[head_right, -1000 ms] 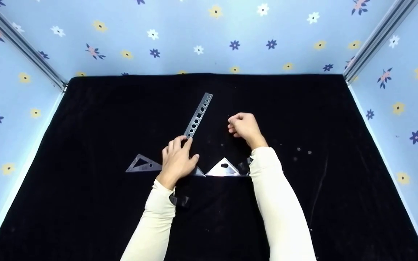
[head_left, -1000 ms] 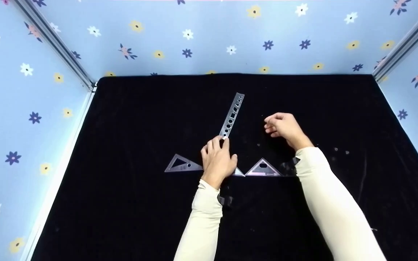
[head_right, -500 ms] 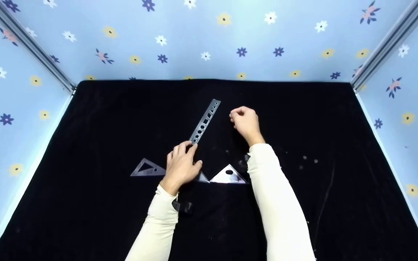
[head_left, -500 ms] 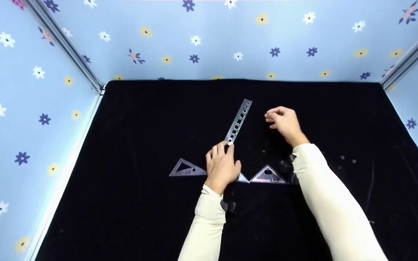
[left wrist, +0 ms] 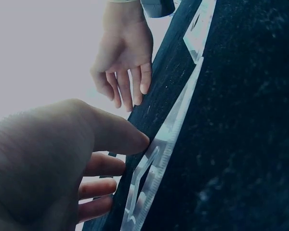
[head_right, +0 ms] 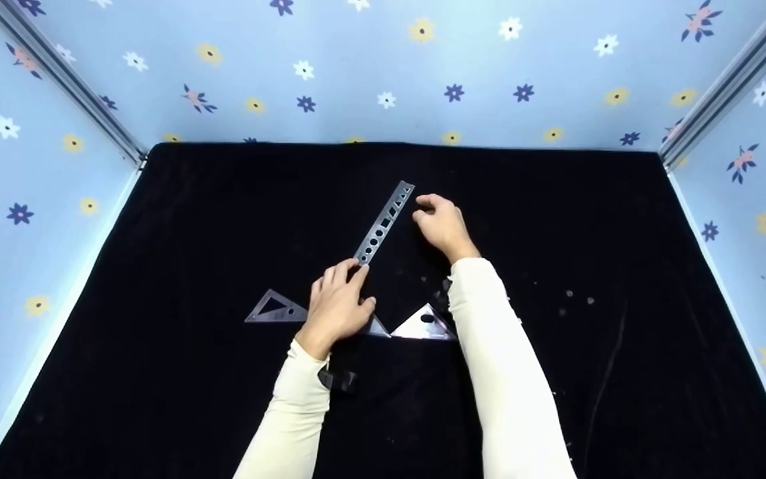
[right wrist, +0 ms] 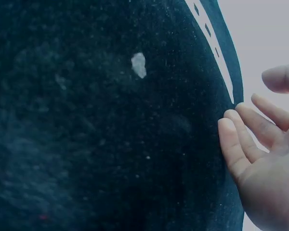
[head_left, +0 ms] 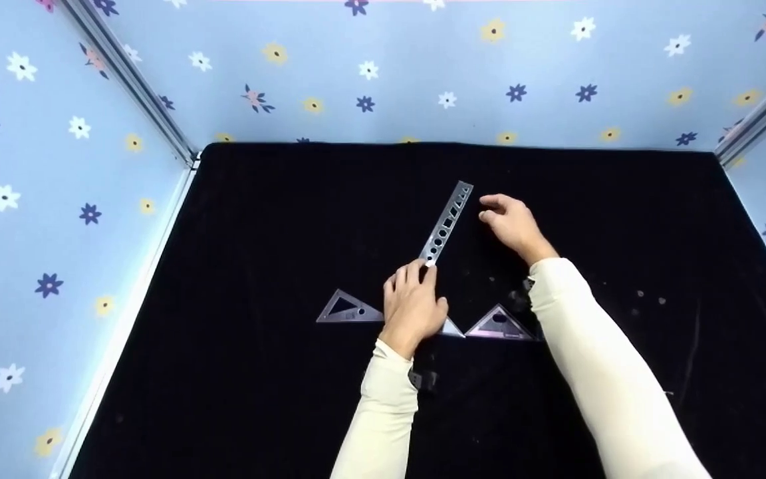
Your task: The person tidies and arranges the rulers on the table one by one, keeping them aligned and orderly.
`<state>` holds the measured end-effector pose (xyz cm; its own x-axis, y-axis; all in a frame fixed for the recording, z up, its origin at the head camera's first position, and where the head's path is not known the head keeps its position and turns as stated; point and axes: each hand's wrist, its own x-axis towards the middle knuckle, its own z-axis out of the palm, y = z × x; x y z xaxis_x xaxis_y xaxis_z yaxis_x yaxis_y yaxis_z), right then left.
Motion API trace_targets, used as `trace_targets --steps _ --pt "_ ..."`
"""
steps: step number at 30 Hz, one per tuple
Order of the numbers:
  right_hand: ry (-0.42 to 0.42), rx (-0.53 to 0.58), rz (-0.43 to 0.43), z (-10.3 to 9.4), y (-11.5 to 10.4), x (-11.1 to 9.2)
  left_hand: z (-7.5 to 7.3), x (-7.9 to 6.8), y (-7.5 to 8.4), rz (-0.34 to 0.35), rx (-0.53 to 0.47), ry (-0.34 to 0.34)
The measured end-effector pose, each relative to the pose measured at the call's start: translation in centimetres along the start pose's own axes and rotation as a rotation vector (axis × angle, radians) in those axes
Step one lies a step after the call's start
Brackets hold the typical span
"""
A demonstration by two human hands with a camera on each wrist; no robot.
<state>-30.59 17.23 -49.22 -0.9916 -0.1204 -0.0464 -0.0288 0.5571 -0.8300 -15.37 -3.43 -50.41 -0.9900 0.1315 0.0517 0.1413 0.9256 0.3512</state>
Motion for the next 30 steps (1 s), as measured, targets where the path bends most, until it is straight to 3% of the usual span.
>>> trace_targets --steps 5,12,15,22,30 --pt "-0.034 -0.121 -0.035 -0.1 0.0 0.6 -0.2 -0.1 -0.1 0.003 -0.01 0.001" --pt "-0.031 -0.171 0.037 -0.3 0.1 1.4 -0.3 0.1 -0.3 0.006 -0.04 -0.006" --pt "-0.027 -0.174 0.067 -0.4 0.3 1.5 -0.3 0.1 -0.3 0.006 -0.04 -0.018" --pt "-0.105 -0.11 0.096 -1.0 0.0 2.0 -0.4 0.2 -0.2 0.005 -0.04 -0.031" --pt "-0.112 -0.076 0.105 -0.6 -0.1 2.0 -0.3 0.1 -0.5 0.007 -0.055 -0.01"
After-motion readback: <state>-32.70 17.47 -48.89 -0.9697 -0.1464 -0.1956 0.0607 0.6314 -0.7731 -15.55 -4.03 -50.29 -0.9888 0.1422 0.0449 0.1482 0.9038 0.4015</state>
